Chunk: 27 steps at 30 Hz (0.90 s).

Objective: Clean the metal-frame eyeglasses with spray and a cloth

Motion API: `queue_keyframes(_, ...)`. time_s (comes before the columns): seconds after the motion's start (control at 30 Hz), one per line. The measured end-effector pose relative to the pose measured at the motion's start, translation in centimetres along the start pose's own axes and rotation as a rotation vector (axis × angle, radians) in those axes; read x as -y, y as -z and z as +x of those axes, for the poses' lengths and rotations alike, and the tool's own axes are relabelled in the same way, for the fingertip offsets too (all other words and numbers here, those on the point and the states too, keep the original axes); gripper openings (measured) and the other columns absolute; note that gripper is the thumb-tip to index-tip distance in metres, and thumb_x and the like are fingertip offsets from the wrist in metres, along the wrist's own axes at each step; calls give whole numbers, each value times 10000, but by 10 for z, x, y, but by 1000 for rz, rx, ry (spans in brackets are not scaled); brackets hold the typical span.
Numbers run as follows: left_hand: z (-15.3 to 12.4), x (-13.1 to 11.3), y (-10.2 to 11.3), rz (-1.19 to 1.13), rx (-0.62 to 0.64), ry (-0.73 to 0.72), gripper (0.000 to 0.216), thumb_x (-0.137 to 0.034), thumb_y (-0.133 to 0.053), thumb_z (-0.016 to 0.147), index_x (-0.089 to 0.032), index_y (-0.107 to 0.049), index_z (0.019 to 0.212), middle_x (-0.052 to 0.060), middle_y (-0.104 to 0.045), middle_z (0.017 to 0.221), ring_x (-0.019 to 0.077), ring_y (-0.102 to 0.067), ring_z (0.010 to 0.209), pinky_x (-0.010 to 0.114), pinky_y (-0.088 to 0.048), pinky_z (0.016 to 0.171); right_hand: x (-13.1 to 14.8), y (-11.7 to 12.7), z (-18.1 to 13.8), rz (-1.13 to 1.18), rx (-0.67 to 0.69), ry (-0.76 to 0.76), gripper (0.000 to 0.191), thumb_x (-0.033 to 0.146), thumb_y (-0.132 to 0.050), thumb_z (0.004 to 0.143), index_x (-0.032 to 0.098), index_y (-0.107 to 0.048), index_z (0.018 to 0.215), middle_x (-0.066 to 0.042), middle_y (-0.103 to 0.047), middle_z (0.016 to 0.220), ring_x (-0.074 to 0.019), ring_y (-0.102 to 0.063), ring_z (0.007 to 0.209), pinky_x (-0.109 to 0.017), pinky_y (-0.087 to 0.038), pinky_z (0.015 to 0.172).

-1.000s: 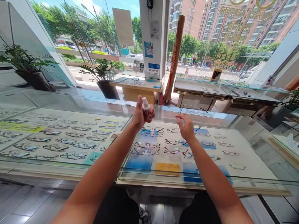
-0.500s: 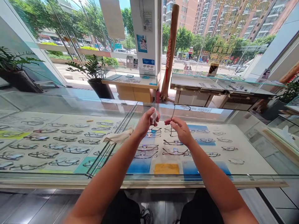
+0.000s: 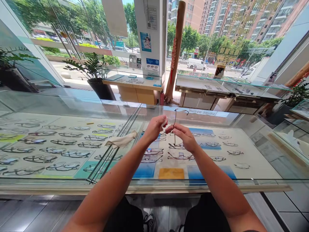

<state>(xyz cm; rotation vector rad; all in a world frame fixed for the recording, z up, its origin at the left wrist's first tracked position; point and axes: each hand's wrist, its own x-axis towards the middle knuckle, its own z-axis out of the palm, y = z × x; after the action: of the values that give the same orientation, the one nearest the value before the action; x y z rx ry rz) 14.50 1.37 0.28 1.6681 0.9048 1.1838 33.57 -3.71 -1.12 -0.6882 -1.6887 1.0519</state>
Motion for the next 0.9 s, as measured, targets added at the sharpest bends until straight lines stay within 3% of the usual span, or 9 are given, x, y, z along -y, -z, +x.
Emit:
queue_keyframes(0.4, -5, -4, 0, 229, 85, -96, 624, -778, -502, 961, -218, -518, 686, 15, -486, 681, 186, -430, 686, 321, -316, 648, -14, 13, 10, 159, -202, -33, 374, 558, -606, 1009, 240, -796, 1060, -107, -803, 1075, -279, -726, 1074, -432, -575, 953)
queue_keyframes(0.63, -8, -1, -3, 305, 140, -72, 655, -815, -512, 946, -217, -469, 681, 4, -453, 662, 176, -398, 673, 314, -270, 641, -11, 13, 11, 198, -219, -68, 396, 595, -611, 998, 243, -777, 1073, -111, -806, 1093, -288, -742, 1106, -446, -599, 978)
queue_keyframes(0.77, -5, -3, 4, 197, 95, -63, 671, -857, -511, 924, -216, -541, 728, 24, -522, 736, 195, -484, 716, 314, -397, 650, -11, 14, 10, 312, -204, -55, 354, 545, -671, 993, 239, -812, 1102, -95, -815, 1064, -269, -745, 1090, -420, -575, 1004)
queue_keyframes(0.9, 7, -3, 29, 146, -110, -82, 603, -815, -595, 897, -216, -612, 825, 46, -613, 830, 220, -585, 798, 357, -511, 761, -10, 17, 10, 387, -226, -79, 328, 518, -709, 974, 244, -841, 1099, -85, -817, 1089, -246, -725, 1066, -385, -559, 969)
